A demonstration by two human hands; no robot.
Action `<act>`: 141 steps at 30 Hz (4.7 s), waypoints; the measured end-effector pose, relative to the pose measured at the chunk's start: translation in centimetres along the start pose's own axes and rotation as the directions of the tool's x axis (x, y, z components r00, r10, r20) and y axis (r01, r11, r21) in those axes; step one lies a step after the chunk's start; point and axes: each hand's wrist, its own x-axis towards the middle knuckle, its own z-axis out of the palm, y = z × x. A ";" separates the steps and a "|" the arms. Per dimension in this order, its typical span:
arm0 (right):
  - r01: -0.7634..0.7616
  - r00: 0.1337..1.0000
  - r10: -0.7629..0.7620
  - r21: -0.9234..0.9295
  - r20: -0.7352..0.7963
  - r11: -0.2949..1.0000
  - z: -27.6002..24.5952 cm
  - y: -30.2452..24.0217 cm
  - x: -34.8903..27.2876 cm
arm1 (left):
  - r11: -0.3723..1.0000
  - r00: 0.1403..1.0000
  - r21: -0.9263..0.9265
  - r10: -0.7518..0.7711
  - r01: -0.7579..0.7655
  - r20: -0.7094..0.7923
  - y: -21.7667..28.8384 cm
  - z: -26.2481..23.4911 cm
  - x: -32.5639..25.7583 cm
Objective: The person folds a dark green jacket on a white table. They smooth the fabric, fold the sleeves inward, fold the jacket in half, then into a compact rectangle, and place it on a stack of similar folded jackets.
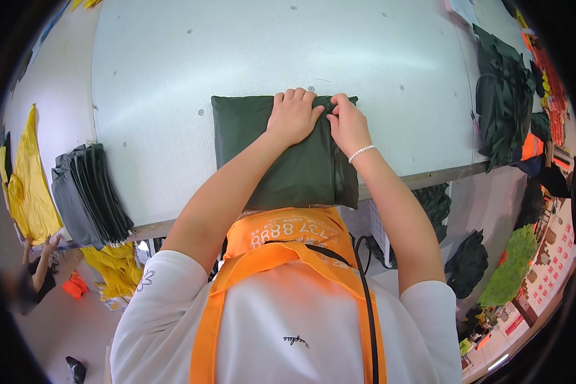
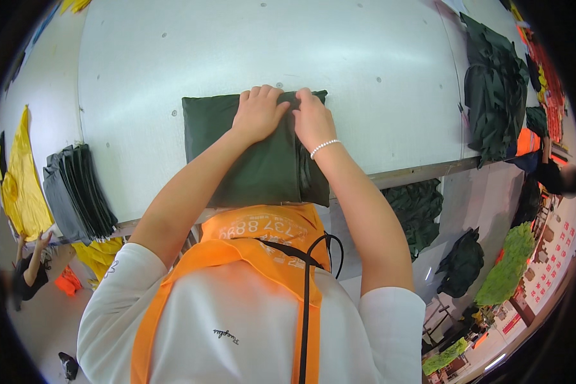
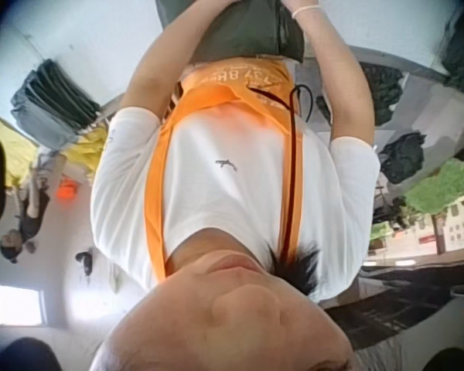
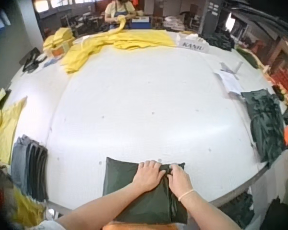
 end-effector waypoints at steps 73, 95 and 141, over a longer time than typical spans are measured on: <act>0.336 0.937 -0.327 -0.060 0.120 0.940 -2.9 0.7 -16.0 | 0.998 0.999 0.051 -0.039 0.037 0.032 2.1 0.8 1.2; -0.346 0.870 0.493 0.705 -0.006 0.619 1.4 9.5 -15.5 | 0.903 0.844 0.002 -0.401 0.430 -0.357 -0.8 0.6 -15.3; 0.301 0.464 -0.132 -0.015 0.876 0.954 18.6 -14.0 -31.9 | 0.373 0.372 0.029 -0.927 0.927 0.034 -20.2 8.7 -55.6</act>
